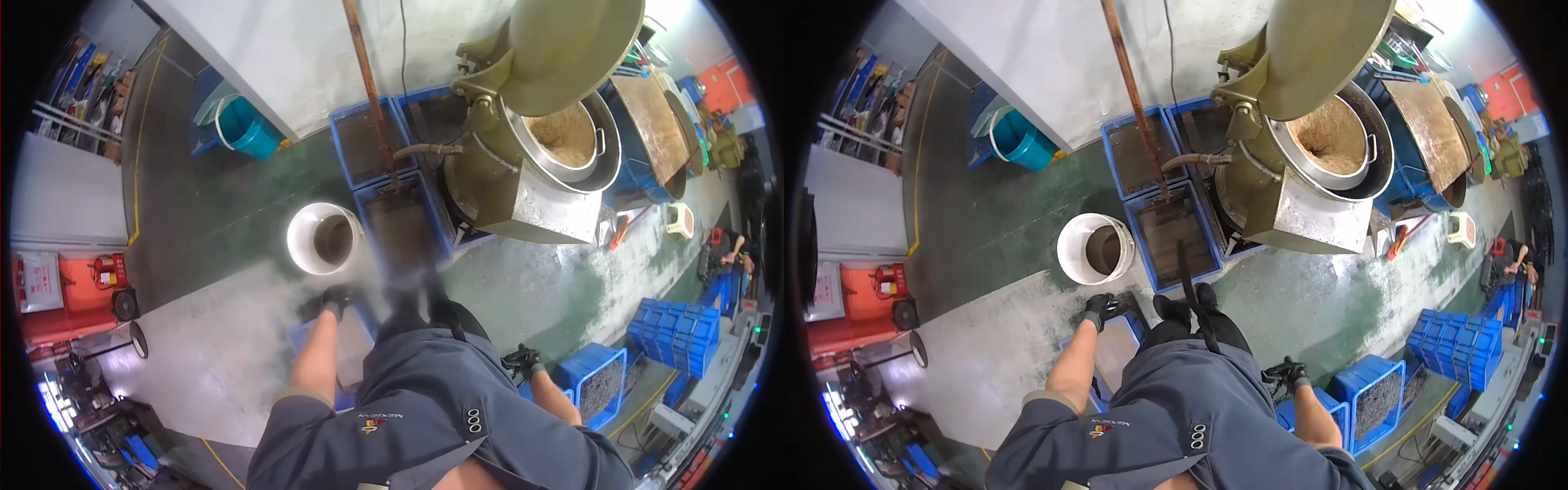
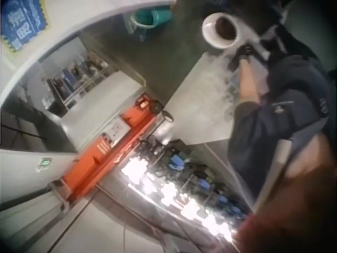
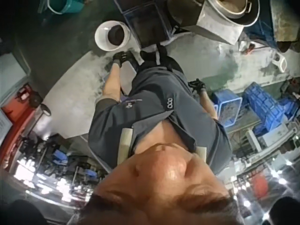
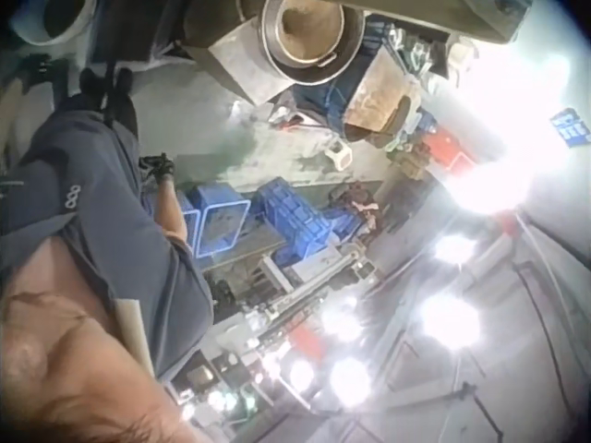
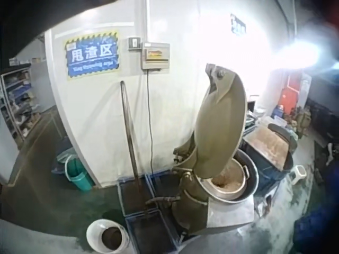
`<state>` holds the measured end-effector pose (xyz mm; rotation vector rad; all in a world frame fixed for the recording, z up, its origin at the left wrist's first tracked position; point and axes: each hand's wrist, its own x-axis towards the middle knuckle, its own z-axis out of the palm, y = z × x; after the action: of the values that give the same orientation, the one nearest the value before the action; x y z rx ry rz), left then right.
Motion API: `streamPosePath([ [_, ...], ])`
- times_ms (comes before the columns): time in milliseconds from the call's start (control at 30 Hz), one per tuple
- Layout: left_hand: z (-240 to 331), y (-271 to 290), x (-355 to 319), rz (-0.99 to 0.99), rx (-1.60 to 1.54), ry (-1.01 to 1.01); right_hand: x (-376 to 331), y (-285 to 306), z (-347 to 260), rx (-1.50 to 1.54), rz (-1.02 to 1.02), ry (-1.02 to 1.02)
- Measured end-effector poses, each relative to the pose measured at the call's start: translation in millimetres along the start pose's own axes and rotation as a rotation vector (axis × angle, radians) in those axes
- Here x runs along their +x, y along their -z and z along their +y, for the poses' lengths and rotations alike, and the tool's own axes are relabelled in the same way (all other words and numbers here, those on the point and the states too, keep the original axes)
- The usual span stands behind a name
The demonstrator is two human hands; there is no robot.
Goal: Shoveling industrial material from a floor bin into a processing machine.
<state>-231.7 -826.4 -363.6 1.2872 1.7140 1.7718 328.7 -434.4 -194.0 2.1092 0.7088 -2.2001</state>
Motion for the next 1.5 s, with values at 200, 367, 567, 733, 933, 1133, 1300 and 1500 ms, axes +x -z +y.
streamPosePath([
  [200,-57.4,-22.7,97.7,0.087,-0.189,0.898,-20.8,18.7,60.8,0.464,0.235,0.043],
  [367,-108.6,1.5,185.6,-0.030,0.194,0.821,-7.5,31.5,47.9,0.122,0.092,0.162],
  [567,-109.5,4.0,348.9,0.246,0.341,0.866,-21.2,67.6,10.9,-0.425,-0.025,0.317],
  [733,-103.1,-17.8,500.8,0.284,-0.030,0.848,-58.4,58.3,6.3,0.109,0.246,-0.184],
  [933,-180.2,126.6,587.9,0.246,0.778,0.384,-118.0,-53.5,22.4,0.017,0.318,-0.155],
  [1133,-167.9,63.7,668.9,0.148,-0.151,0.643,-174.3,-110.4,94.8,-0.601,0.491,-0.266],
  [1300,-176.4,88.6,713.5,0.327,-0.256,0.761,-174.9,-108.2,178.5,-1.278,0.173,-0.300],
  [1500,-146.3,98.5,651.4,0.194,-0.264,0.664,-149.9,-87.4,183.2,-1.209,0.142,-0.232],
])
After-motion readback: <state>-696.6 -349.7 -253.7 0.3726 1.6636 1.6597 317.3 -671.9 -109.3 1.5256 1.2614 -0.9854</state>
